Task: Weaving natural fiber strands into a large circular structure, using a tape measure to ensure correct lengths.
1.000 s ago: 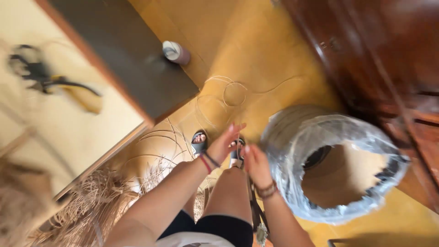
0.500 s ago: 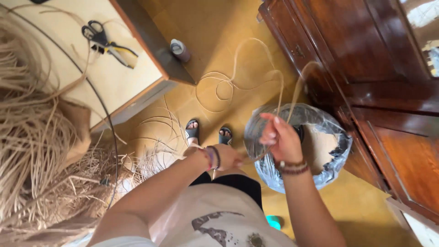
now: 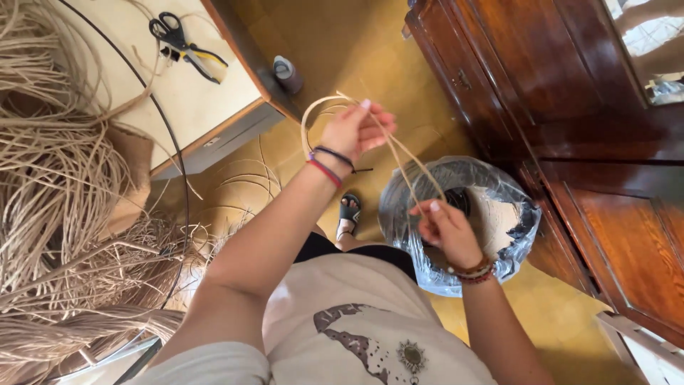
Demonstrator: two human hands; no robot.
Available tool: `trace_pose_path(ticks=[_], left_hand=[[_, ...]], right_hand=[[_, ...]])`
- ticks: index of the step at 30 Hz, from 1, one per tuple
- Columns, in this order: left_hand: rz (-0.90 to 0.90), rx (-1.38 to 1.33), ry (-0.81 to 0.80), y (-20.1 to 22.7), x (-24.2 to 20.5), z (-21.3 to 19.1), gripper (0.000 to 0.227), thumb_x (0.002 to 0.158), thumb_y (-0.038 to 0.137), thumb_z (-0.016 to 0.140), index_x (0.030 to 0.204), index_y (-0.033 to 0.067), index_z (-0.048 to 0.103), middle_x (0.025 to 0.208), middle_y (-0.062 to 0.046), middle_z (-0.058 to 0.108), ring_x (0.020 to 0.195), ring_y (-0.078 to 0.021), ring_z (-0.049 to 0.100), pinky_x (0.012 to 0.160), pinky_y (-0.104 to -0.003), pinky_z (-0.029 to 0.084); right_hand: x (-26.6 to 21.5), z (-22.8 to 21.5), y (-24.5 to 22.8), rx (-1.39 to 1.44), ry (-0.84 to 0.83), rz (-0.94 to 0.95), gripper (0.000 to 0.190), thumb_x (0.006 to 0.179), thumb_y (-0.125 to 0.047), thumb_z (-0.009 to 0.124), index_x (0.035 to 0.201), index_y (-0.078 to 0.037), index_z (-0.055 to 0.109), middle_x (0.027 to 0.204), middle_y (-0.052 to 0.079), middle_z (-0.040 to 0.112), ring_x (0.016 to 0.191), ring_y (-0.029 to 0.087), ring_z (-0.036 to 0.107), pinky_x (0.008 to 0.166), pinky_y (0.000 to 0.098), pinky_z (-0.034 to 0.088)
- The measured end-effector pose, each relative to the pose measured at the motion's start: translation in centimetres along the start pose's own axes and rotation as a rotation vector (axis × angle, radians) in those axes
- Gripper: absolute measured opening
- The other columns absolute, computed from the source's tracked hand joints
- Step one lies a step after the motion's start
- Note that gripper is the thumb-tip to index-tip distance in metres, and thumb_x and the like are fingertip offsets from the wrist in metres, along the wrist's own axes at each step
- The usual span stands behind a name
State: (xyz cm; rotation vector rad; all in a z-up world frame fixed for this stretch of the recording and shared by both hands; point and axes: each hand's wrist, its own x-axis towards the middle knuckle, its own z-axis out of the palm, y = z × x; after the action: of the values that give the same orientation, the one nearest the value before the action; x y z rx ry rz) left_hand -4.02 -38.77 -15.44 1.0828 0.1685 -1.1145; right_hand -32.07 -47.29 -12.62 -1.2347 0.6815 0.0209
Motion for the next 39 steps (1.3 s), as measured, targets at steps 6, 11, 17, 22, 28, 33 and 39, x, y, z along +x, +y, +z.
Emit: trace_pose_path(ticks=[6, 11, 17, 22, 28, 33, 39], left_hand=[[0.106, -0.119, -0.101, 1.3, 0.2, -0.6, 0.027, 0.105, 0.036, 0.052, 0.099, 0.0108, 0.06, 0.071, -0.003, 0.06, 0.075, -0.0273, 0.078, 0.07, -0.042, 0.069], [0.137, 0.066, -0.202, -0.2, -1.2, 0.8, 0.027, 0.105, 0.035, 0.052, 0.103, 0.0098, 0.062, 0.078, -0.009, 0.068, 0.084, -0.027, 0.078, 0.075, -0.037, 0.068], [0.189, 0.082, -0.161, 0.5, -2.0, 0.4, 0.027, 0.107, 0.035, 0.051, 0.105, 0.0106, 0.063, 0.091, -0.014, 0.075, 0.095, -0.0279, 0.077, 0.081, -0.039, 0.065], [0.441, 0.341, -0.038, -1.3, -3.4, 0.5, 0.02, 0.102, 0.024, 0.064, 0.09, 0.0093, 0.064, 0.084, -0.005, 0.071, 0.083, -0.0166, 0.072, 0.079, -0.031, 0.061], [0.53, 1.819, -0.77, -6.6, -7.8, 1.0, 0.025, 0.103, 0.036, 0.052, 0.1, 0.019, 0.07, 0.088, -0.009, 0.075, 0.094, -0.0348, 0.074, 0.083, -0.05, 0.059], [-0.069, 0.347, -0.182, 0.4, -5.7, 5.8, 0.054, 0.099, 0.037, 0.029, 0.134, 0.0016, 0.053, 0.116, -0.016, 0.07, 0.051, -0.0229, 0.065, 0.041, -0.033, 0.055], [0.224, 0.42, 0.062, 2.3, -2.8, 1.7, 0.05, 0.105, 0.044, 0.043, 0.081, 0.0127, 0.074, 0.064, -0.011, 0.067, 0.047, -0.0195, 0.061, 0.038, -0.029, 0.046]], right_hand=[[-1.5, -0.9, -2.3, -0.378, -0.013, 0.004, 0.032, 0.107, -0.018, 0.045, 0.113, -0.006, 0.075, 0.082, 0.014, 0.075, 0.078, 0.022, 0.062, 0.079, 0.0388, 0.055], [0.0, -1.1, -1.6, -0.256, -0.006, -0.09, 0.017, 0.1, -0.006, 0.061, 0.111, -0.003, 0.073, 0.084, 0.013, 0.075, 0.08, 0.019, 0.07, 0.08, 0.0379, 0.059], [2.1, -2.8, -0.9, -0.438, 0.079, -0.151, 0.017, 0.106, -0.016, 0.055, 0.105, -0.008, 0.071, 0.069, 0.008, 0.07, 0.058, 0.017, 0.067, 0.059, 0.0304, 0.057], [3.5, -5.2, -0.3, -0.113, 0.231, -0.035, 0.023, 0.114, -0.018, 0.039, 0.1, -0.008, 0.054, 0.084, 0.013, 0.069, 0.059, 0.015, 0.059, 0.045, 0.0211, 0.046], [4.7, 1.7, -9.0, 0.278, 0.034, -0.047, 0.023, 0.112, -0.023, 0.037, 0.095, -0.012, 0.046, 0.107, 0.021, 0.076, 0.088, 0.021, 0.076, 0.077, 0.0345, 0.062], [3.1, 1.6, -5.6, 0.096, 0.107, -0.156, 0.022, 0.114, -0.021, 0.036, 0.098, -0.01, 0.046, 0.057, 0.003, 0.033, 0.035, 0.009, 0.03, 0.027, 0.0204, 0.021], [4.4, -3.4, 2.6, 0.294, 0.415, 0.144, 0.016, 0.113, -0.031, 0.043, 0.101, -0.021, 0.046, 0.089, 0.02, 0.075, 0.066, 0.025, 0.075, 0.05, 0.0354, 0.06]])
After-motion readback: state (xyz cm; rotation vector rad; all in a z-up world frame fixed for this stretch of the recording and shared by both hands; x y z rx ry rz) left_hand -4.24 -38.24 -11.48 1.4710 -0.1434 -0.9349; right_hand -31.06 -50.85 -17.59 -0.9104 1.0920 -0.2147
